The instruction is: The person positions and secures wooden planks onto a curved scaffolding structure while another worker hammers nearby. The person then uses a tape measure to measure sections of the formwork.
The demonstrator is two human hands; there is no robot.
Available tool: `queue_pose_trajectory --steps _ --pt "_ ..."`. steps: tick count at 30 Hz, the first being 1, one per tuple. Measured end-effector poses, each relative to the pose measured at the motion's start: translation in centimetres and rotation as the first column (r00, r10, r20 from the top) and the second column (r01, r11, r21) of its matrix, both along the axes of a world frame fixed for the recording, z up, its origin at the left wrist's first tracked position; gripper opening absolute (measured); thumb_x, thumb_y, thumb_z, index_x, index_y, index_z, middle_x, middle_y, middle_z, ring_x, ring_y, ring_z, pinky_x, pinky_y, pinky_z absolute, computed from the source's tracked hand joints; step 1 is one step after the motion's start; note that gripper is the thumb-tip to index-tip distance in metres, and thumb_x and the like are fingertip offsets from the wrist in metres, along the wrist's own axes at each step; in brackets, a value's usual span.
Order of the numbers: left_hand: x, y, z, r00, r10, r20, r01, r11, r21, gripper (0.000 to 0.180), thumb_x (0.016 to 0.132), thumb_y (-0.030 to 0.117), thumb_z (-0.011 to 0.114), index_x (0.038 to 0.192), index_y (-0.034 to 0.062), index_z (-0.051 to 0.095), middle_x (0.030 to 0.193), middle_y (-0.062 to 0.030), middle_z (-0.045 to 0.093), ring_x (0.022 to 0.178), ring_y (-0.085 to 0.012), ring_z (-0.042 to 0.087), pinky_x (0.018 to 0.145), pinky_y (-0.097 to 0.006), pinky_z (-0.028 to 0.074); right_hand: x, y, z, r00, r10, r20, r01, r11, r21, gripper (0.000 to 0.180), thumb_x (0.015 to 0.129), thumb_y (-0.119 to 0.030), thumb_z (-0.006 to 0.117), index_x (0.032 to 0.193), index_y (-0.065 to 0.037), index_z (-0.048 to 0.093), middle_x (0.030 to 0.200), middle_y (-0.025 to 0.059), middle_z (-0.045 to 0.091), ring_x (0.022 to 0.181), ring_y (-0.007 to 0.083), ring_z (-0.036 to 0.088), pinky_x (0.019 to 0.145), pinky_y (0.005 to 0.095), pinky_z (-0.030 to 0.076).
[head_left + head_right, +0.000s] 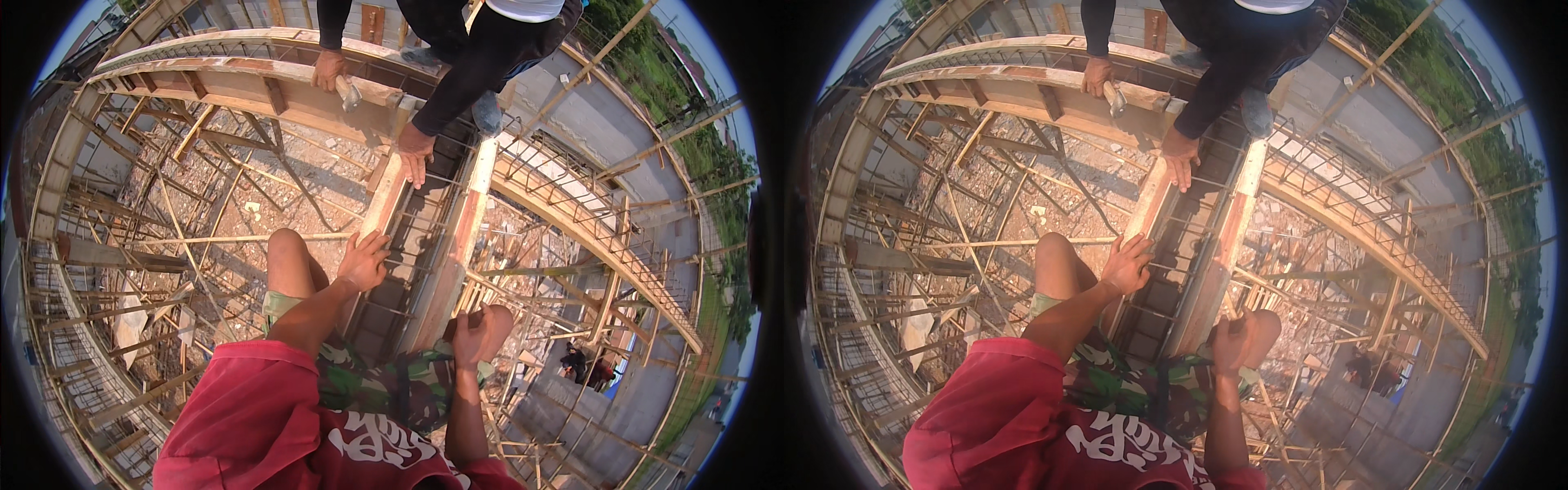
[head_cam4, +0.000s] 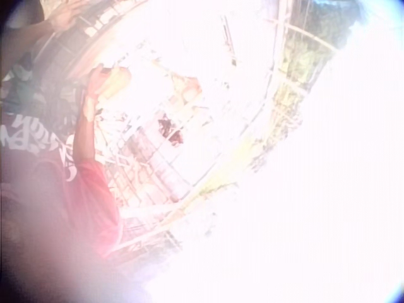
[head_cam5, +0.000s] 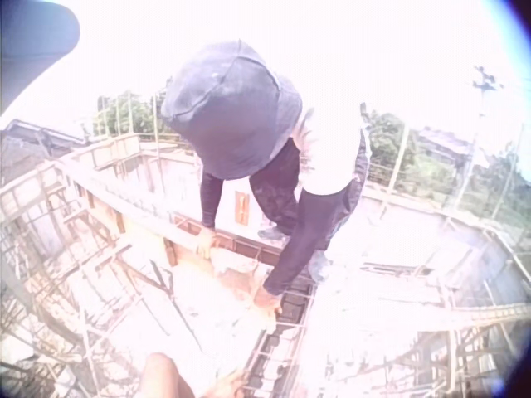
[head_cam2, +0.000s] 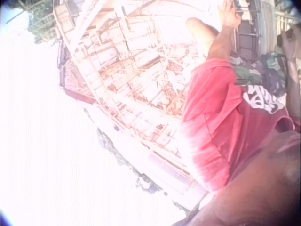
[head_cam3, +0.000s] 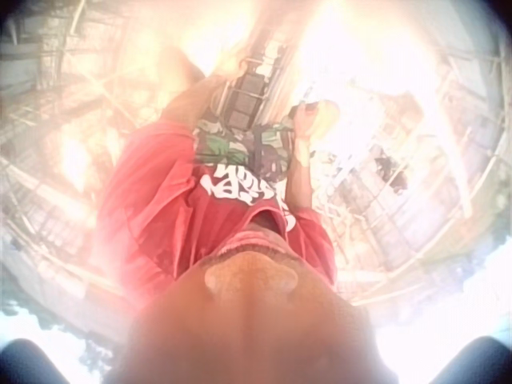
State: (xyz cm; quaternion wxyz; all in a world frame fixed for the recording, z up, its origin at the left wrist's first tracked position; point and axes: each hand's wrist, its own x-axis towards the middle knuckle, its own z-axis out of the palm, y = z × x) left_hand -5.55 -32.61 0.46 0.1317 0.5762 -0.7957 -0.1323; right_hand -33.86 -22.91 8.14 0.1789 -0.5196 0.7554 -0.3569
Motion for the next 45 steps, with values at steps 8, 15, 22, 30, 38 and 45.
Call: queue_pose_trajectory --steps 8,15,22,30,38,45 --pt "0.1 0.0 -0.2 1.0 -0.003 0.004 0.003 1.0 -0.002 0.037 0.08 0.022 0.065 0.116 0.0136 0.073 0.149 -0.0036 0.05 0.149 -0.0234 0.033 0.121 -0.057 0.02 -1.4 0.2 -1.9 0.998 -0.028 0.063 0.029 0.999 -0.015 0.044 0.091 -0.015 0.07 0.131 0.002 0.057 0.119 0.0182 0.064 0.112 0.0295 0.062 0.099 0.0367 0.046" --pt "0.0 0.0 -0.4 1.0 0.003 0.005 -0.003 1.0 0.014 0.037 0.08 0.022 0.065 0.116 0.014 0.073 0.149 -0.0037 0.05 0.149 -0.023 0.033 0.121 -0.058 0.02 -4.1 1.5 -0.4 0.847 -0.227 0.48 0.285 0.957 -0.051 0.041 0.093 -0.008 0.068 0.131 0.001 0.056 0.12 0.0112 0.062 0.106 0.0194 0.06 0.093 0.0323 0.05" --pt "0.1 -0.1 -0.3 1.0 0.001 0.005 -0.001 1.0 0.013 0.038 0.081 0.023 0.064 0.117 0.0137 0.073 0.15 -0.0039 0.049 0.149 -0.0233 0.032 0.121 -0.058 0.019 -8.8 5.7 -1.0 0.871 -0.371 0.322 0.375 0.926 0.054 0.049 0.095 -0.019 0.067 0.134 0.005 0.052 0.129 0.0199 0.058 0.116 0.0276 0.058 0.098 0.0409 0.047" --pt "-0.1 0.0 0.1 1.0 0.009 -0.016 -0.009 1.0 -0.009 0.037 0.082 0.021 0.062 0.116 0.0128 0.073 0.147 -0.0027 0.052 0.147 -0.0222 0.036 0.119 -0.057 0.021 -5.9 7.9 -0.2 0.947 -0.283 0.154 0.246 0.944 0.221 0.065 0.095 -0.03 0.068 0.141 0.01 0.045 0.138 0.0275 0.05 0.129 0.0378 0.05 0.108 0.0453 0.04" --pt "-0.1 0.0 0.0 1.0 0.014 -0.013 -0.015 1.0 -0.006 0.036 0.082 0.021 0.061 0.116 0.0132 0.073 0.147 -0.003 0.051 0.147 -0.0222 0.035 0.119 -0.057 0.021 -5.2 7.0 0.6 0.951 -0.244 0.189 0.205 0.957 0.203 0.064 0.094 -0.027 0.07 0.14 0.01 0.044 0.14 0.0272 0.047 0.131 0.0365 0.047 0.111 0.0441 0.036" --pt "0.1 0.0 -0.2 1.0 0.007 0.009 -0.007 1.0 0.02 0.038 0.081 0.023 0.064 0.118 0.0148 0.073 0.15 -0.0026 0.049 0.15 -0.0227 0.032 0.121 -0.057 0.02 -5.6 7.4 -0.2 0.951 -0.239 0.196 0.2 0.959 0.199 0.062 0.094 -0.024 0.069 0.14 0.009 0.044 0.14 0.0267 0.048 0.132 0.0375 0.046 0.112 0.0447 0.034"
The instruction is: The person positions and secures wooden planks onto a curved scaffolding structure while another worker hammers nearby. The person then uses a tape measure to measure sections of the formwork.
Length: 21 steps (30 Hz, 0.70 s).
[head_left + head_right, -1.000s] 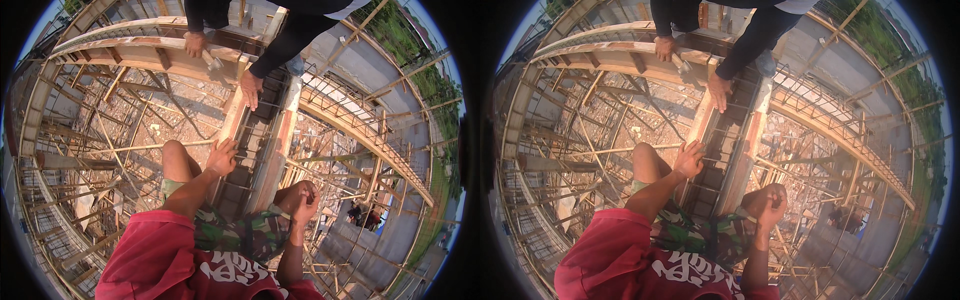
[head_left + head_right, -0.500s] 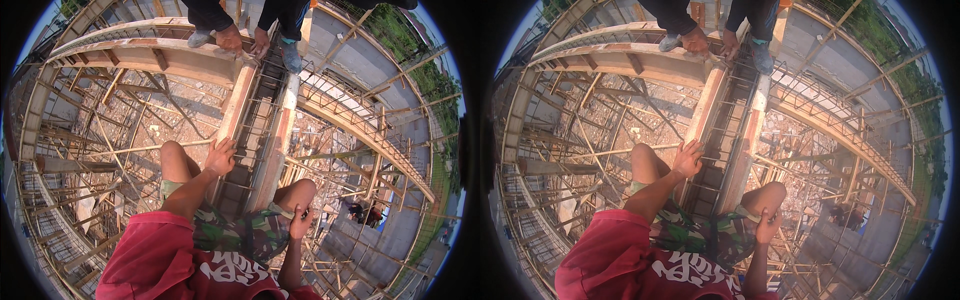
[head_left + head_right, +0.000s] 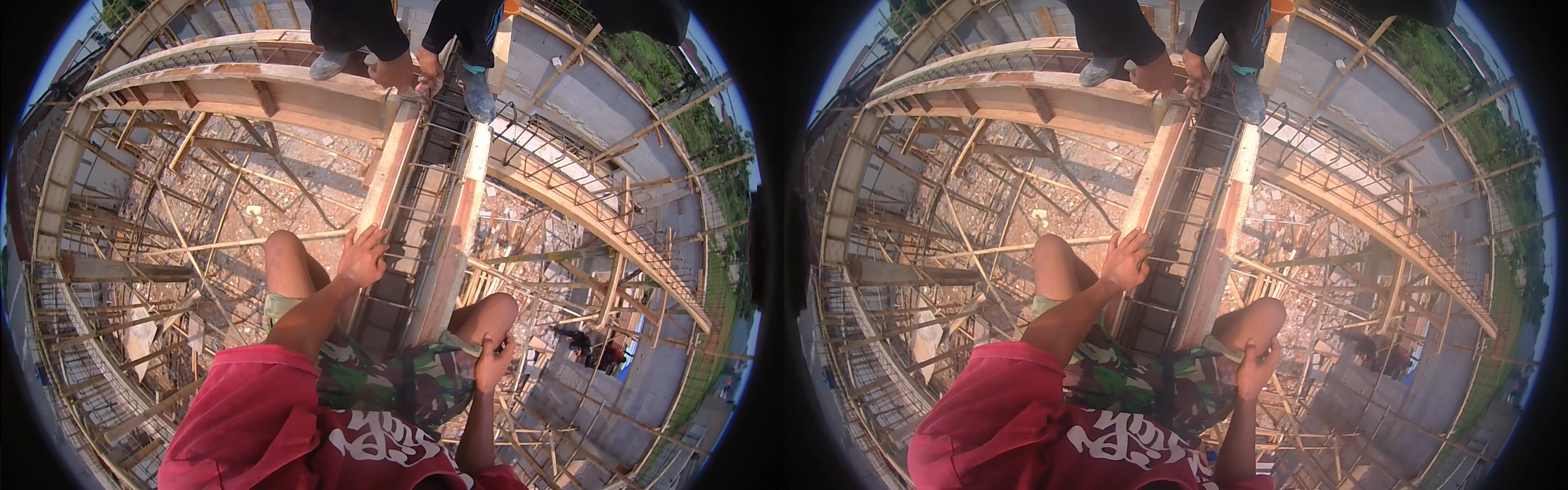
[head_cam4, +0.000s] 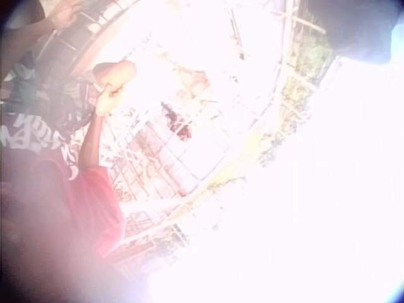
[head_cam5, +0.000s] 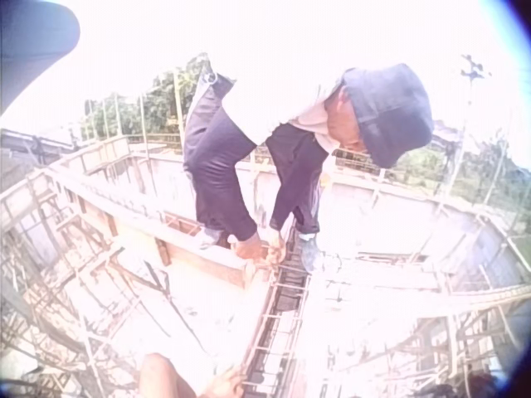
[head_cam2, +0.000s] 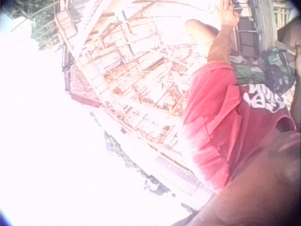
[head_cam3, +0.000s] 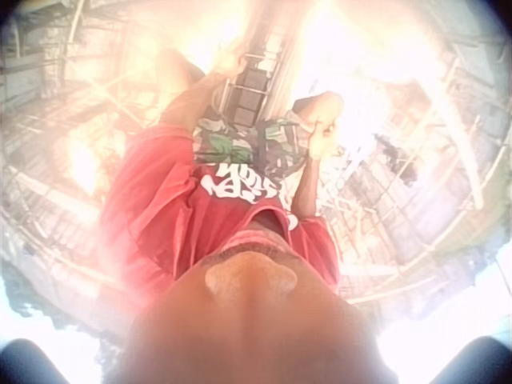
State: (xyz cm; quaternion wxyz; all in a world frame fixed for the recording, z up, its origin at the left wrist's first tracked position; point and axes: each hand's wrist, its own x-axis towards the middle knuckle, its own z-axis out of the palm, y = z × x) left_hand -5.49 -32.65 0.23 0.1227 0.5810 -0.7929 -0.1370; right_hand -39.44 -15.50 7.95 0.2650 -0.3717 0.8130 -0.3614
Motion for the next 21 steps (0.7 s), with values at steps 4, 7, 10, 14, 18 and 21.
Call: queue_pose_trajectory --steps 4,7,10,14,18,21 --pt "-0.04 0.02 -0.02 1.0 0.002 -0.013 -0.002 1.0 -0.031 0.037 0.081 0.022 0.063 0.116 0.0136 0.073 0.148 -0.0026 0.051 0.148 -0.0222 0.035 0.12 -0.057 0.021 -0.03 0.02 -0.17 1.0 0.002 -0.002 -0.002 1.0 -0.009 0.062 0.093 -0.024 0.068 0.141 0.009 0.044 0.139 0.0268 0.048 0.131 0.0375 0.046 0.112 0.0448 0.034" --pt "-0.06 0.05 0.05 1.0 0.004 -0.02 -0.005 0.999 -0.034 0.037 0.081 0.021 0.062 0.116 0.0129 0.074 0.148 -0.0025 0.051 0.147 -0.0219 0.036 0.119 -0.057 0.021 0.07 -0.05 -0.16 1.0 -0.011 0.012 0.012 1.0 -0.017 0.062 0.093 -0.023 0.068 0.14 0.008 0.044 0.139 0.0264 0.048 0.131 0.0368 0.046 0.111 0.0445 0.035" --pt "-0.08 0.08 0.1 1.0 0.005 -0.019 -0.005 1.0 -0.031 0.037 0.081 0.021 0.062 0.116 0.0129 0.074 0.148 -0.0023 0.051 0.147 -0.0218 0.036 0.119 -0.057 0.021 0.07 -0.14 -0.1 1.0 -0.017 0.025 0.018 1.0 -0.016 0.06 0.093 -0.023 0.068 0.14 0.008 0.045 0.139 0.0259 0.048 0.13 0.0362 0.047 0.111 0.0443 0.035" --pt "-0.06 0.06 0.06 1.0 0.002 -0.011 -0.002 0.999 -0.034 0.037 0.081 0.022 0.062 0.116 0.0132 0.074 0.148 -0.0021 0.051 0.148 -0.0218 0.035 0.119 -0.057 0.021 0.08 -0.19 -0.16 1.0 -0.012 0.013 0.012 0.999 -0.033 0.059 0.093 -0.024 0.068 0.138 0.008 0.046 0.138 0.0258 0.048 0.13 0.0364 0.047 0.111 0.0444 0.035" --pt "-0.08 0.02 -0.02 1.0 0.005 -0.012 -0.005 0.999 -0.041 0.037 0.081 0.021 0.062 0.116 0.0134 0.074 0.148 -0.0023 0.051 0.147 -0.0218 0.035 0.119 -0.057 0.021 -0.01 -0.19 -0.38 1.0 -0.009 0.018 0.01 0.999 -0.032 0.06 0.093 -0.025 0.068 0.138 0.008 0.046 0.137 0.0264 0.049 0.13 0.0373 0.047 0.111 0.0446 0.035" --pt "-0.1 0.03 0.01 1.0 0.004 -0.015 -0.005 0.999 -0.038 0.037 0.082 0.021 0.062 0.116 0.0134 0.074 0.147 -0.0024 0.051 0.147 -0.0219 0.035 0.119 -0.057 0.021 -0.07 -0.15 -0.47 1.0 -0.014 0.018 0.014 1.0 -0.028 0.06 0.092 -0.025 0.068 0.138 0.008 0.046 0.137 0.0265 0.049 0.13 0.0376 0.047 0.111 0.0446 0.035"
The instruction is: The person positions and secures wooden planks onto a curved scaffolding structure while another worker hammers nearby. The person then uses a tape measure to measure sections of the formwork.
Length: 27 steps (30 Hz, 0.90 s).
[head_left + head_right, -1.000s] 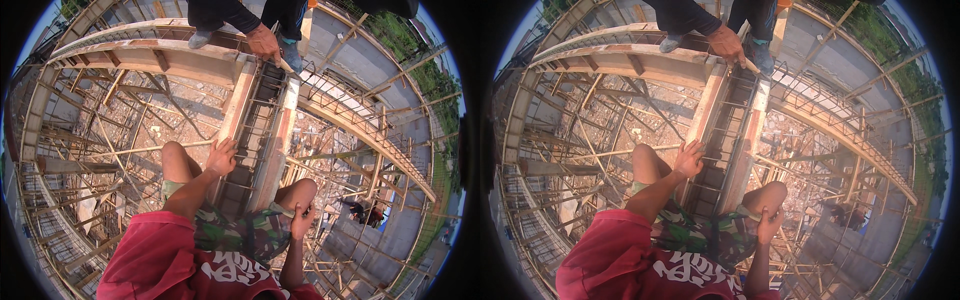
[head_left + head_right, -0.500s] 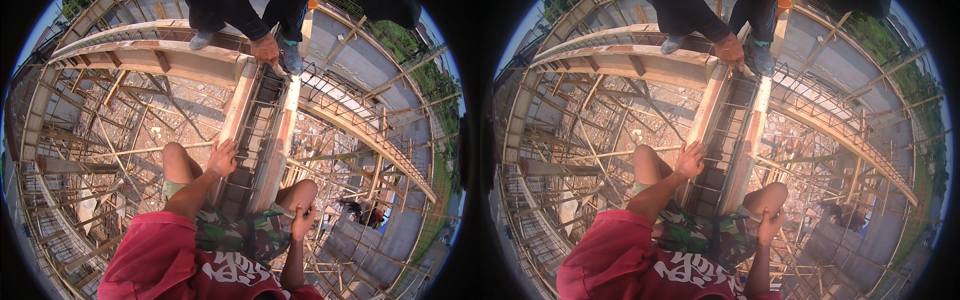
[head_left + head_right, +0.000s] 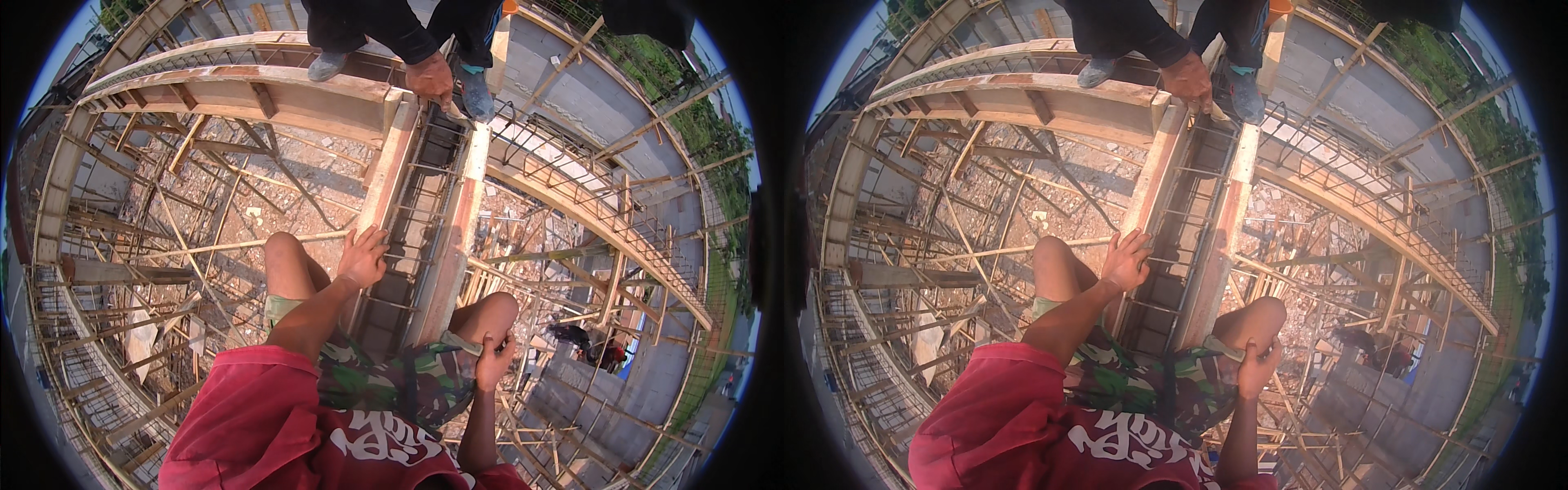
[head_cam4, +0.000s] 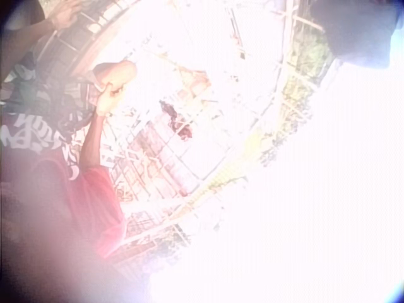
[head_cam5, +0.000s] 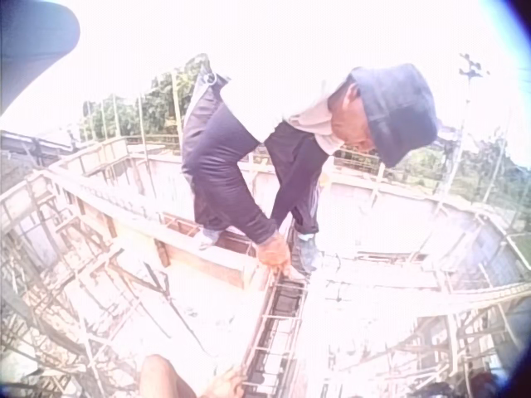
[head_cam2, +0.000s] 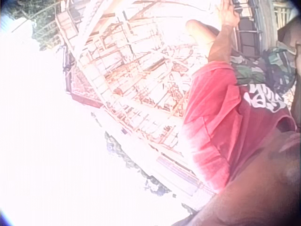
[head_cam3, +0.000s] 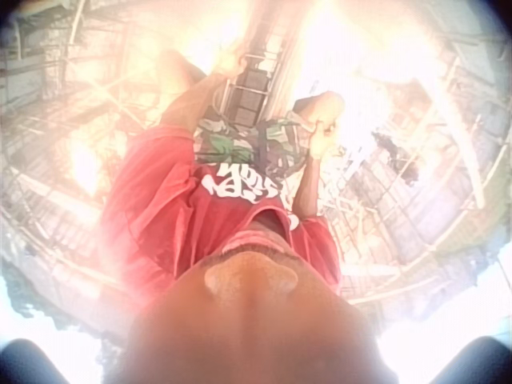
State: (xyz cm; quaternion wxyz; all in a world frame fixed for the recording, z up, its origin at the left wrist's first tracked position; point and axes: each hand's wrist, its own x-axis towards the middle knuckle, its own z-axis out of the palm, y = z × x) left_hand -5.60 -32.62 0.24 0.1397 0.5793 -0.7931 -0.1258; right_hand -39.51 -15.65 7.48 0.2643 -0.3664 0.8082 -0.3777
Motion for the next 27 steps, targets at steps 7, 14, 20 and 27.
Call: queue_pose_trajectory --steps 7,14,20,27 --pt "0.06 -0.01 0.09 1.0 0.0 0.002 0.0 1.0 0.007 0.037 0.082 0.021 0.062 0.116 0.0131 0.074 0.147 -0.0025 0.052 0.148 -0.0219 0.035 0.119 -0.057 0.021 -0.06 0.03 -0.08 1.0 0.007 -0.004 -0.007 1.0 -0.003 0.061 0.092 -0.024 0.068 0.139 0.008 0.045 0.138 0.0262 0.048 0.131 0.0374 0.047 0.112 0.0439 0.034" --pt "0.03 -0.02 0.17 1.0 0.002 -0.008 -0.002 1.0 0.023 0.036 0.082 0.021 0.062 0.116 0.0139 0.073 0.147 -0.0022 0.051 0.148 -0.0222 0.034 0.12 -0.057 0.02 -0.11 0.1 0.02 1.0 0.01 -0.028 -0.01 1.0 0.0 0.062 0.092 -0.024 0.069 0.14 0.008 0.046 0.139 0.027 0.049 0.131 0.0377 0.047 0.111 0.0445 0.036" --pt "0.04 -0.14 0.09 1.0 0.0 0.0 0.0 0.999 0.04 0.039 0.08 0.022 0.065 0.118 0.0153 0.072 0.148 -0.0037 0.051 0.149 -0.0233 0.033 0.121 -0.058 0.018 0.05 0.18 0.03 0.998 -0.014 -0.057 0.014 1.0 -0.004 0.062 0.091 -0.025 0.07 0.139 0.008 0.046 0.135 0.0272 0.051 0.129 0.0382 0.049 0.11 0.0445 0.036" --pt "-0.07 -0.21 0.16 1.0 0.004 -0.003 -0.004 1.0 0.026 0.037 0.082 0.021 0.063 0.116 0.0139 0.073 0.148 -0.0027 0.051 0.149 -0.0218 0.033 0.121 -0.058 0.018 -0.04 0.43 0.42 0.999 -0.037 -0.017 0.036 0.998 -0.042 0.061 0.091 -0.024 0.07 0.139 0.007 0.047 0.135 0.0253 0.052 0.129 0.0373 0.049 0.111 0.0444 0.036"
